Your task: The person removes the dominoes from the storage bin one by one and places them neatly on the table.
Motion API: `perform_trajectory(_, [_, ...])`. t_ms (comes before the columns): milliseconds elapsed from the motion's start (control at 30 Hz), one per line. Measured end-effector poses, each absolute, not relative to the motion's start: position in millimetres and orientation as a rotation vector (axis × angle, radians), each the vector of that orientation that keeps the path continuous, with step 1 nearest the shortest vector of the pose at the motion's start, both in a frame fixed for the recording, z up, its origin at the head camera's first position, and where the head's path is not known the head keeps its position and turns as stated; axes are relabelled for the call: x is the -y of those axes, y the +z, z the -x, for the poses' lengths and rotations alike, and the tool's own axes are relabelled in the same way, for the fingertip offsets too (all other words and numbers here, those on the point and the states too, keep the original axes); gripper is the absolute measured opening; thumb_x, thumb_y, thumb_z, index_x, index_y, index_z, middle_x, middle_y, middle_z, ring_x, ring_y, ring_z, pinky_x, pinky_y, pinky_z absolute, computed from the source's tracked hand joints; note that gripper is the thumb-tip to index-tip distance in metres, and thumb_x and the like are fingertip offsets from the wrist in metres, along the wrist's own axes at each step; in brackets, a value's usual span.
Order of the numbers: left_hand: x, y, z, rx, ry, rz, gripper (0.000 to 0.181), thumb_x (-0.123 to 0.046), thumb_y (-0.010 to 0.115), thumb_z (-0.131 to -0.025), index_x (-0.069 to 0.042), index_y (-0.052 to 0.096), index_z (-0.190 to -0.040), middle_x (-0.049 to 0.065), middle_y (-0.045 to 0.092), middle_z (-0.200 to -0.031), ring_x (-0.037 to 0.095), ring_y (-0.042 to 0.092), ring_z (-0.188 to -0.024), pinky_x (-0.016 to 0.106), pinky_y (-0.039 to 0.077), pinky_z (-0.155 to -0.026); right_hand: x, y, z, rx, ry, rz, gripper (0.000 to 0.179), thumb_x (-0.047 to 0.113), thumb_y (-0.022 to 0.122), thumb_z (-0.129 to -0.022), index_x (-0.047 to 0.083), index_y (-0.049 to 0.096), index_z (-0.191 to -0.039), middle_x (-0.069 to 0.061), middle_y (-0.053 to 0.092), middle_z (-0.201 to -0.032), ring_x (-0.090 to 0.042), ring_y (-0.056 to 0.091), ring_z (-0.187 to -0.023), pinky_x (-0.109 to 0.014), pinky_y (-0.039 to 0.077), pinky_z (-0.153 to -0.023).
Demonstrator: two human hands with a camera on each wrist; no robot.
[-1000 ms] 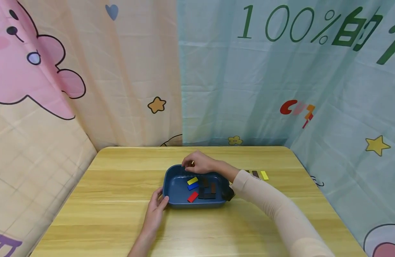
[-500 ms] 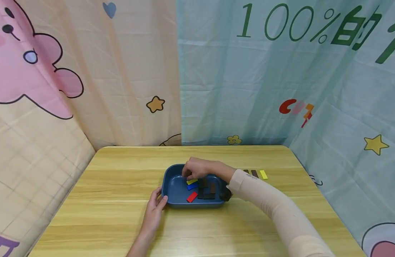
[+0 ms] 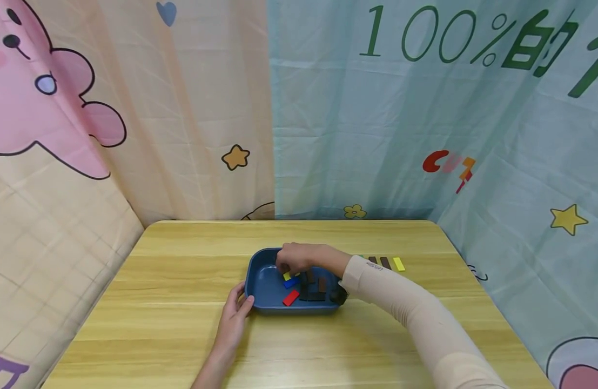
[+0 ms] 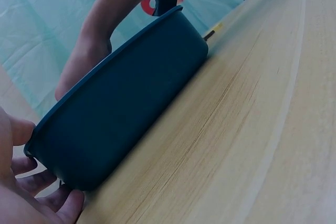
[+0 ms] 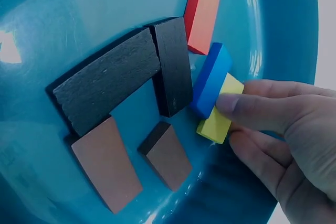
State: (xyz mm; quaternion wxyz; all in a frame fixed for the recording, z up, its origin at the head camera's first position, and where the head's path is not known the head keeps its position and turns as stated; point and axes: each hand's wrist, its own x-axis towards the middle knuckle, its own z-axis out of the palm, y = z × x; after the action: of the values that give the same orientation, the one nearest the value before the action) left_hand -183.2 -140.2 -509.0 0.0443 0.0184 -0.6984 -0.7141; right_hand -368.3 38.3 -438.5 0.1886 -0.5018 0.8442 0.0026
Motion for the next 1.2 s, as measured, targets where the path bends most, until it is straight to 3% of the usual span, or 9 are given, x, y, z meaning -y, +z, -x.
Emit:
perform_trajectory(300, [139.0,-509.7,182.3,2.15,-2.172,-0.089,0.048,-0.009,0.046,-0.111,0.006,0.034,-0.154,0.029,0.03,-0.16,0.047,0.037,-0.144,0.054,0.035,-0.113,-39.7,-437.3,364.1,-2.332,-0.056,1.453,0.012,0.009,0.08,-0.092,0.011,0.08,-0.104,0.007,0.069,-0.089,-0.007,0.061,-0.081,-0.016,0.051,-0.074])
perform_trajectory(500, [139.5,-509.6,181.8,2.148,-2.175,-0.093,0.048,-0.01,0.046,-0.111,0.006,0.033,-0.155,0.029,0.03,-0.16,0.046,0.035,-0.145,0.054,0.034,-0.114,-42.1,-434.0,365.1,-2.317,-0.121,1.458,0.009,0.007,0.078,-0.093,0.013,0.078,-0.101,0.009,0.065,-0.086,-0.008,0.059,-0.079,-0.016,0.05,-0.074])
perform_trajectory(733, [139.1,-506.5,181.5,2.153,-2.178,-0.065,0.049,-0.01,0.045,-0.111,0.007,0.032,-0.155,0.03,0.029,-0.16,0.047,0.036,-0.144,0.044,0.039,-0.112,-49.6,-420.4,363.9,-2.332,-0.147,1.486,0.01,0.006,0.076,-0.094,0.011,0.077,-0.102,0.009,0.066,-0.087,-0.007,0.06,-0.079,-0.018,0.05,-0.075])
perform_trajectory(900, [136.9,-505.9,180.4,2.153,-2.18,-0.066,0.048,-0.008,0.044,-0.111,0.008,0.032,-0.154,0.031,0.03,-0.159,0.048,0.036,-0.144,0.053,0.036,-0.113,-58.5,-413.2,362.9,-2.351,-0.163,1.508,0.009,0.008,0.077,-0.095,0.009,0.077,-0.104,0.009,0.065,-0.086,-0.008,0.059,-0.079,-0.02,0.05,-0.076])
perform_trajectory(1200, [138.2,-505.2,180.1,2.156,-2.162,-0.073,0.048,-0.01,0.044,-0.111,0.007,0.033,-0.155,0.031,0.03,-0.159,0.047,0.036,-0.144,0.055,0.035,-0.113,-83.3,-393.9,363.4,-2.407,-0.403,1.458,0.009,0.005,0.077,-0.094,0.011,0.072,-0.098,0.007,0.063,-0.088,-0.01,0.059,-0.081,-0.024,0.051,-0.078])
